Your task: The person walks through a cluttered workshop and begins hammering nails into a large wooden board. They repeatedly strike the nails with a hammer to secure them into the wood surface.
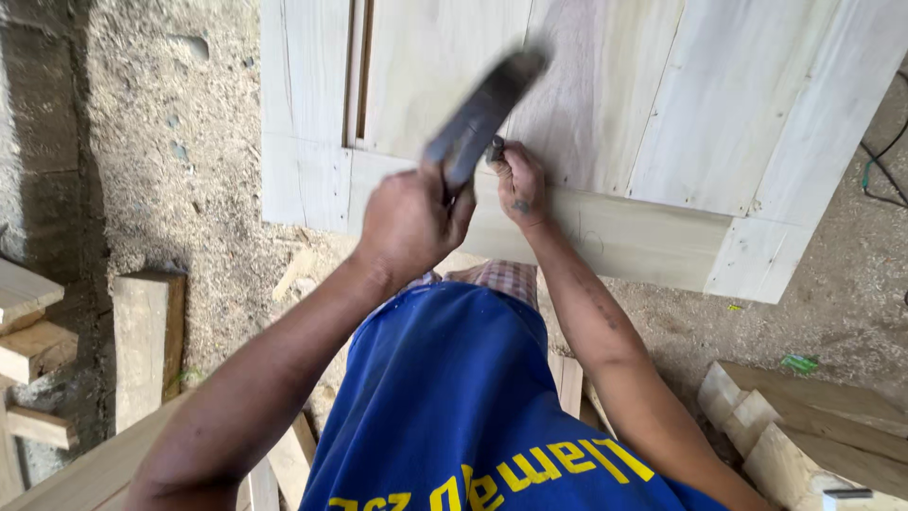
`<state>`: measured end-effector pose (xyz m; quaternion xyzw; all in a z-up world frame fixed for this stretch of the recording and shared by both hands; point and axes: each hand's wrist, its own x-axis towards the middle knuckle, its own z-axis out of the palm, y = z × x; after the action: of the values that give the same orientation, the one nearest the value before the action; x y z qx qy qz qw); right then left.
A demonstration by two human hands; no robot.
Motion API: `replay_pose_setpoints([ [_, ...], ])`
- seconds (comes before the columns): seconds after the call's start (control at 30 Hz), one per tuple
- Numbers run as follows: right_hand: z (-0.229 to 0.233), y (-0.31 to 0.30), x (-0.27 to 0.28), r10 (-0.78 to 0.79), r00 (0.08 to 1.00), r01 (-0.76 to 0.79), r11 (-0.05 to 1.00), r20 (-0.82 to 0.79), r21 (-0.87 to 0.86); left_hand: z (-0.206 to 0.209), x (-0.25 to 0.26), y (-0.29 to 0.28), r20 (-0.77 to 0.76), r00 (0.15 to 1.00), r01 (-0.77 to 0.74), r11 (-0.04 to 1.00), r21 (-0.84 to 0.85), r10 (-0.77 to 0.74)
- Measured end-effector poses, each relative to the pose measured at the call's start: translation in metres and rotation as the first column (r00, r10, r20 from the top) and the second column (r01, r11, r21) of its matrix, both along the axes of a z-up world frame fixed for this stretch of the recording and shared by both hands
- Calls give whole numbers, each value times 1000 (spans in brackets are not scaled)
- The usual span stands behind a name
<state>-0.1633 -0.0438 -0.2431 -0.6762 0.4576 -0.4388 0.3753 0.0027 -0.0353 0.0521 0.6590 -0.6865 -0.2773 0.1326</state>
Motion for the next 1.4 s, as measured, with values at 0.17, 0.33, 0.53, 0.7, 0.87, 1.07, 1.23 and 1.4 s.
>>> replay_pose_setpoints([
  [0.17,7,-10,6,23,996,-24,1000,82,12,23,5,8,-86,993,-59,957,284,86],
  [0.33,4,1,3,15,998,-13,999,58,-29,15,7,13,-287,949,-5,900,-435,-134],
  [0.53,-4,-2,10,-56,990,49,997,133,54,-38,45,44,-39,982,-166,941,293,186],
  [0.7,0,0,45,57,955,-96,988,293,122,3,60,48,-237,895,-318,912,259,379],
  [0.87,17,-27,71,158,984,-168,977,83,129,60,56,15,-230,913,-310,940,143,336],
  [1.07,18,-23,73,152,984,-155,988,93,21,110,66,13,-335,941,-166,921,-353,41],
  [1.23,13,-18,69,141,990,-143,984,24,103,29,50,9,-231,970,-63,829,-555,-81],
  [1.4,26,-19,72,136,991,-136,991,6,16,20,54,8,-27,994,-100,975,196,108],
])
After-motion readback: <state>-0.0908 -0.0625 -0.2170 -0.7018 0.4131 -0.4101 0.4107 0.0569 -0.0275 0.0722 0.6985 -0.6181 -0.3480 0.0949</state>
